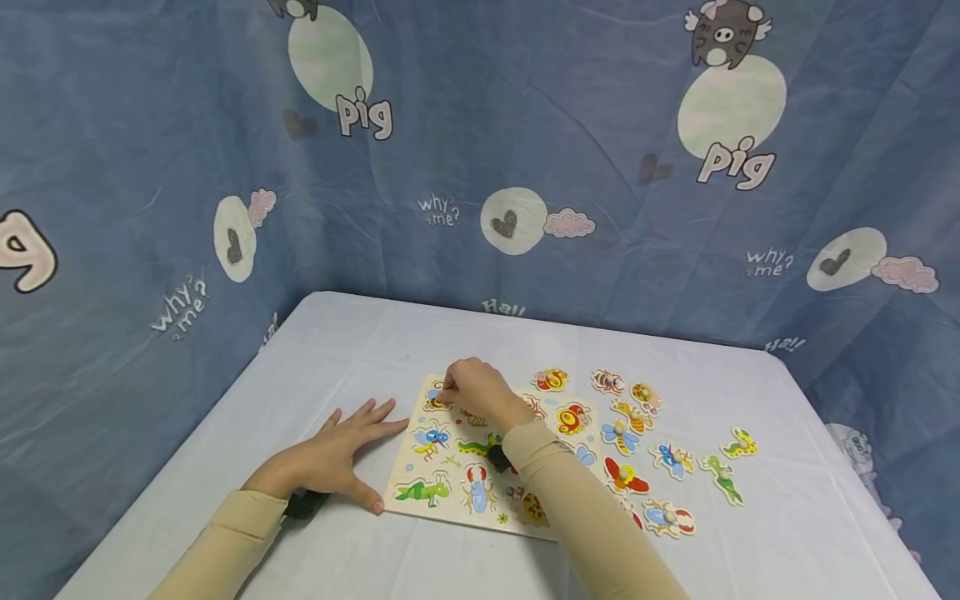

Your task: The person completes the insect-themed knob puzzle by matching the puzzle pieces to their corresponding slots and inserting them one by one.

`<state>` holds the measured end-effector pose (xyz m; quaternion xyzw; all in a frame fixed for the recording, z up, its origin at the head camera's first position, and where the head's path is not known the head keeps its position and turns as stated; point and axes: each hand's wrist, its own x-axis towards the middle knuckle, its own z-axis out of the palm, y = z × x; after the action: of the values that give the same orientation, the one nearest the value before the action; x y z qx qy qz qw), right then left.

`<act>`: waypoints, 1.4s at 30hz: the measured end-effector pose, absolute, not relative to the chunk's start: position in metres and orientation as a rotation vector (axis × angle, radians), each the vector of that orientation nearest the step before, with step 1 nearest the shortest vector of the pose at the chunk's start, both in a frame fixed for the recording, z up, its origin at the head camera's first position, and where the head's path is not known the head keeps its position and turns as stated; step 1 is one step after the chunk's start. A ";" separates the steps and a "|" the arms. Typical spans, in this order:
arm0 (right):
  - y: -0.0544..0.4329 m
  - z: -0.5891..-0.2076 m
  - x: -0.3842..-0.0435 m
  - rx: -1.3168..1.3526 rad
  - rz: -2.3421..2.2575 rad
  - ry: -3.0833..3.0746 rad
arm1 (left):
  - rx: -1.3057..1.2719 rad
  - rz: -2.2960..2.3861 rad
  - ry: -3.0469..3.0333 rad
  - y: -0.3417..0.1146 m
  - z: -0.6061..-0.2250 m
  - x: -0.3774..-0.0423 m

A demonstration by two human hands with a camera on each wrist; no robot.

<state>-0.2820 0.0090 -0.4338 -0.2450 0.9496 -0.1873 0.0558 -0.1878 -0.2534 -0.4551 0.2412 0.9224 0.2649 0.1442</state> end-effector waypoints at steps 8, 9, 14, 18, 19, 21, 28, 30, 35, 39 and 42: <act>0.006 -0.433 -0.282 -0.734 -0.576 2.893 | 0.694 0.763 2.662 -0.254 -0.456 -0.188; 0.005 -0.433 -0.282 -0.734 -0.575 2.893 | 0.693 0.766 2.660 -0.254 -0.456 -0.188; 0.003 -0.432 -0.280 -0.717 -0.570 2.888 | 0.690 0.779 2.651 -0.255 -0.455 -0.187; 0.004 -0.433 -0.279 -0.690 -0.592 2.873 | 0.687 0.781 2.654 -0.254 -0.454 -0.185; 0.005 -0.433 -0.279 -0.686 -0.601 2.865 | 0.688 0.781 2.655 -0.254 -0.454 -0.185; 0.008 -0.433 -0.279 -0.689 -0.628 2.841 | 0.689 0.784 2.656 -0.254 -0.453 -0.185; 0.024 -0.430 -0.279 -0.743 -0.676 2.771 | 0.698 0.777 2.662 -0.253 -0.453 -0.186; 0.030 -0.429 -0.279 -0.759 -0.669 2.762 | 0.700 0.778 2.661 -0.252 -0.453 -0.186; 0.049 -0.427 -0.280 -0.783 -0.696 2.724 | 0.689 0.769 2.661 -0.252 -0.455 -0.186; 0.067 -0.426 -0.282 -0.767 -0.725 2.733 | 0.689 0.761 2.670 -0.252 -0.455 -0.186; 0.081 -0.424 -0.283 -0.741 -0.745 2.751 | 0.695 0.762 2.678 -0.253 -0.455 -0.186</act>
<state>-0.2829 0.0808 -0.4243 -0.2502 0.9297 -0.2518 0.0980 -0.1860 -0.2533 -0.4551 0.2398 0.9247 0.2630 0.1354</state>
